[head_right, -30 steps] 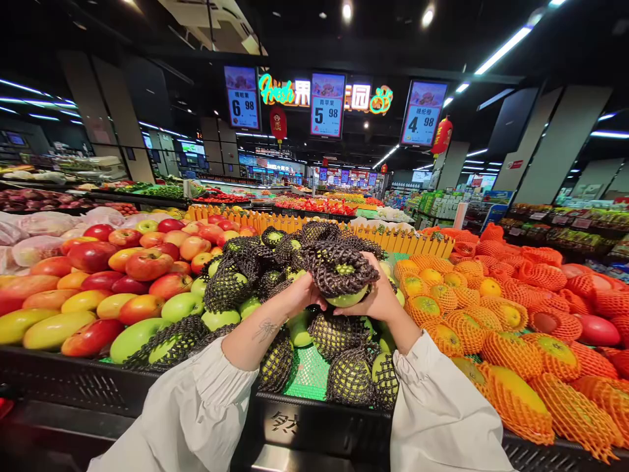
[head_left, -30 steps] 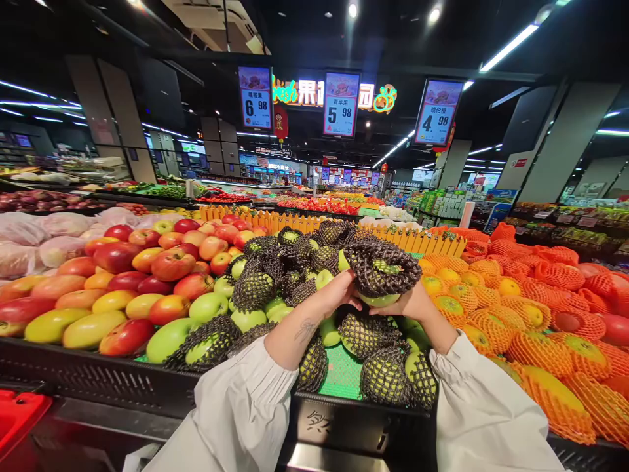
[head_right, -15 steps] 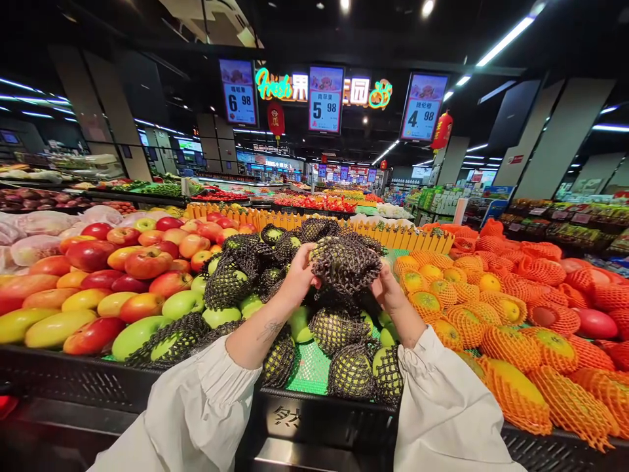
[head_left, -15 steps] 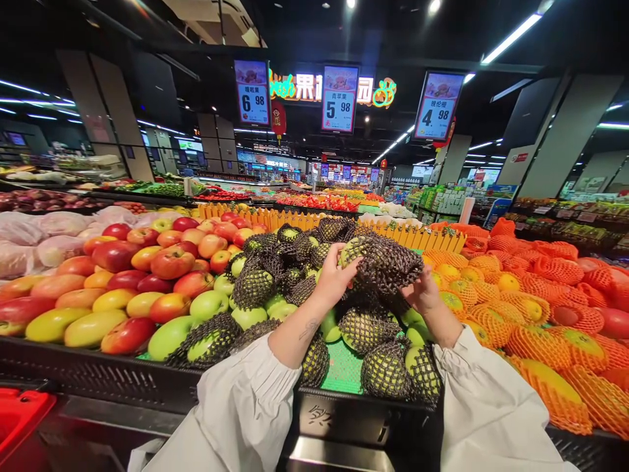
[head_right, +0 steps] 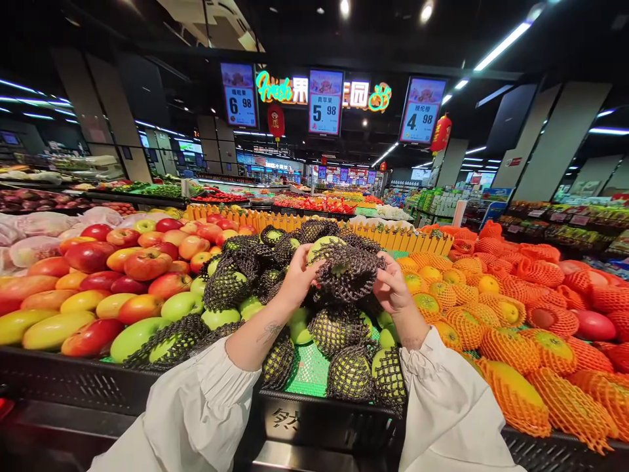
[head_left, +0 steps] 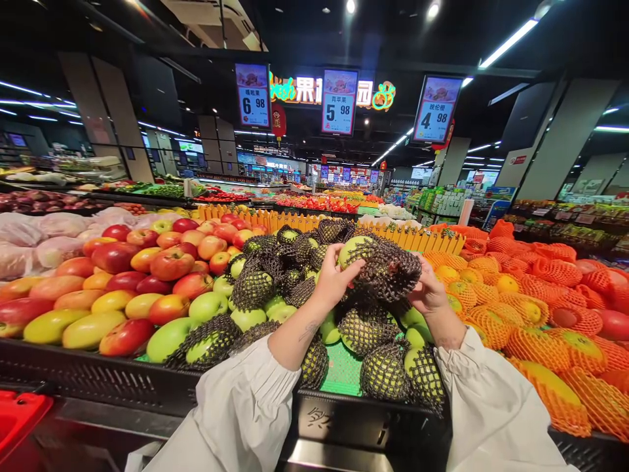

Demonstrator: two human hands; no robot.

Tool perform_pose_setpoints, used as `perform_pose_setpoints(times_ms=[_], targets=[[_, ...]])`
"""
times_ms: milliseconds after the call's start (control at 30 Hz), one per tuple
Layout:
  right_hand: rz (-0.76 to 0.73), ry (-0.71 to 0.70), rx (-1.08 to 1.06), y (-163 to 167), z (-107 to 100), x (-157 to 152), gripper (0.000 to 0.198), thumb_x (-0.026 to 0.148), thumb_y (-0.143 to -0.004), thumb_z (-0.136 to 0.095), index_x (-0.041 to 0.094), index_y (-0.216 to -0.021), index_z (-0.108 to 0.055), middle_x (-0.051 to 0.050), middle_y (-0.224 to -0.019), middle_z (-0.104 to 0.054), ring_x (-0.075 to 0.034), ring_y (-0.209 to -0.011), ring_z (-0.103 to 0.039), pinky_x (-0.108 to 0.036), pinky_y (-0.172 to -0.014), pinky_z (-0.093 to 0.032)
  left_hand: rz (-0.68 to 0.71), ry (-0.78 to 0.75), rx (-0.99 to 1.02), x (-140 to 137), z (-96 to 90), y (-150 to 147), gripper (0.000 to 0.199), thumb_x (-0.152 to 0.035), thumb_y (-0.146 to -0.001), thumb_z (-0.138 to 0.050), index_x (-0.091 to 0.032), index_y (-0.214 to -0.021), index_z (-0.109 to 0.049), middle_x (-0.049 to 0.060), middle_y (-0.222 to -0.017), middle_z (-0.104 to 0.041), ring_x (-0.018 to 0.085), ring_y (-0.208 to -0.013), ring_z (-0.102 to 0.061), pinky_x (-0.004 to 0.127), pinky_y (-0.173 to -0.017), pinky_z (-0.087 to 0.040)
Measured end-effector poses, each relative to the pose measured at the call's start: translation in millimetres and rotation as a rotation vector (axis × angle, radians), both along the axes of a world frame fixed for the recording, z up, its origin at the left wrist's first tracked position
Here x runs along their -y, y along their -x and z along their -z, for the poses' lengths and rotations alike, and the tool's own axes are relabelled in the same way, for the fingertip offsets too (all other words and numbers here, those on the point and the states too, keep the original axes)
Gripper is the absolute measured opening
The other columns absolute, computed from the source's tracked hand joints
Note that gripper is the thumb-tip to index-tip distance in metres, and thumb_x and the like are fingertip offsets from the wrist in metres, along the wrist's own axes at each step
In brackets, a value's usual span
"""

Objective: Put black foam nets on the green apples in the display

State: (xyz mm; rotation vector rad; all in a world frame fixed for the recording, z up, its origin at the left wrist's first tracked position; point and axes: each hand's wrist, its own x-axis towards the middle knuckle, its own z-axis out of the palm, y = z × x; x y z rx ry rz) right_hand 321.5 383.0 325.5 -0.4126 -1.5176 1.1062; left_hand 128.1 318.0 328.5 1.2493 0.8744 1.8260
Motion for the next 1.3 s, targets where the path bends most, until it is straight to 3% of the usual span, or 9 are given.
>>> perform_pose_setpoints(times_ms=[200,333,500,600,800,933,1033,1167,1300], targets=[[-0.139,0.106,0.132,6.4,-4.5,9.8,0.04,0.059,-0.064,-0.077,0.028,-0.082,-0.059,-0.002,-0.077,-0.068,-0.021,-0.065,-0.063,-0.038,-0.061,-0.056,0.056,0.063,0.292,2.2,-2.1,3.2,0.054,-0.054,-0.058,-0.079,-0.024,-0.096,-0.056,-0.001,-0.092,-0.068,0.016,-0.078,-0.063,0.023,-0.057,-0.047],[-0.161,0.174,0.167,14.1,-4.1,9.1,0.051,0.059,-0.058,-0.086,0.026,-0.082,-0.055,0.005,-0.065,-0.061,-0.014,-0.053,-0.057,-0.028,-0.052,-0.049,0.121,0.05,0.402,5.2,-4.8,1.3,0.046,-0.06,-0.059,-0.07,-0.023,-0.081,-0.054,-0.001,-0.074,-0.065,0.021,-0.082,-0.065,0.029,-0.067,-0.051],[-0.1,0.101,0.108,14.4,-0.1,3.6,0.055,0.066,-0.064,-0.081,0.028,-0.088,-0.05,0.004,-0.071,-0.067,-0.019,-0.062,-0.065,-0.034,-0.06,-0.055,0.262,0.209,0.3,9.5,-4.6,-3.1,0.049,-0.062,-0.054,-0.071,-0.022,-0.076,-0.052,-0.004,-0.059,-0.053,0.012,-0.052,-0.048,0.025,-0.048,-0.037],[-0.052,0.048,0.06,13.4,3.0,-0.8,0.052,0.066,-0.069,-0.077,0.028,-0.09,-0.049,0.003,-0.079,-0.07,-0.021,-0.071,-0.069,-0.037,-0.068,-0.058,0.288,0.245,0.24,10.3,-3.8,-3.7,0.054,-0.064,-0.05,-0.073,-0.022,-0.075,-0.051,-0.004,-0.06,-0.053,0.011,-0.049,-0.045,0.022,-0.044,-0.031],[0.041,0.099,-0.201,14.4,3.1,-6.0,0.05,0.061,-0.067,-0.081,0.03,-0.093,-0.052,0.004,-0.093,-0.07,-0.019,-0.083,-0.07,-0.033,-0.074,-0.06,0.325,0.264,0.161,7.8,1.4,-1.0,0.051,-0.065,-0.054,-0.073,-0.022,-0.073,-0.054,-0.004,-0.057,-0.049,0.01,-0.046,-0.04,0.023,-0.042,-0.029],[-0.04,0.146,0.035,16.4,7.7,-6.8,0.046,0.055,-0.067,-0.082,0.028,-0.092,-0.056,0.005,-0.073,-0.066,-0.015,-0.054,-0.059,-0.03,-0.05,-0.051,0.271,0.201,0.178,5.8,5.4,0.2,0.048,-0.065,-0.059,-0.07,-0.022,-0.075,-0.056,-0.002,-0.055,-0.05,0.015,-0.053,-0.051,0.026,-0.045,-0.037],[-0.094,0.114,0.235,17.7,12.0,-7.3,0.045,0.048,-0.063,-0.087,0.027,-0.09,-0.058,0.007,-0.057,-0.058,-0.013,-0.043,-0.049,-0.029,-0.045,-0.044,0.233,0.14,0.231,5.9,3.3,-0.5,0.048,-0.067,-0.064,-0.066,-0.021,-0.074,-0.056,-0.002,-0.053,-0.052,0.013,-0.046,-0.049,0.026,-0.041,-0.035],[-0.004,-0.018,0.136,14.8,10.9,-7.2,0.058,0.04,-0.055,-0.092,0.028,-0.104,-0.064,0.001,-0.086,-0.072,-0.017,-0.068,-0.064,-0.029,-0.061,-0.053,0.177,0.151,0.241,9.2,-2.2,-2.9,0.047,-0.063,-0.06,-0.069,-0.021,-0.072,-0.053,-0.006,-0.052,-0.049,0.009,-0.039,-0.041,0.024,-0.035,-0.028],[-0.066,0.103,0.008,9.9,6.1,-2.7,0.043,0.05,-0.066,-0.076,0.027,-0.103,-0.071,-0.001,-0.088,-0.074,-0.021,-0.08,-0.068,-0.031,-0.067,-0.056,0.146,0.173,0.215,10.3,-1.8,-4.3,0.049,-0.055,-0.05,-0.077,-0.02,-0.077,-0.055,-0.007,-0.06,-0.051,0.007,-0.046,-0.044,0.019,-0.037,-0.027]])
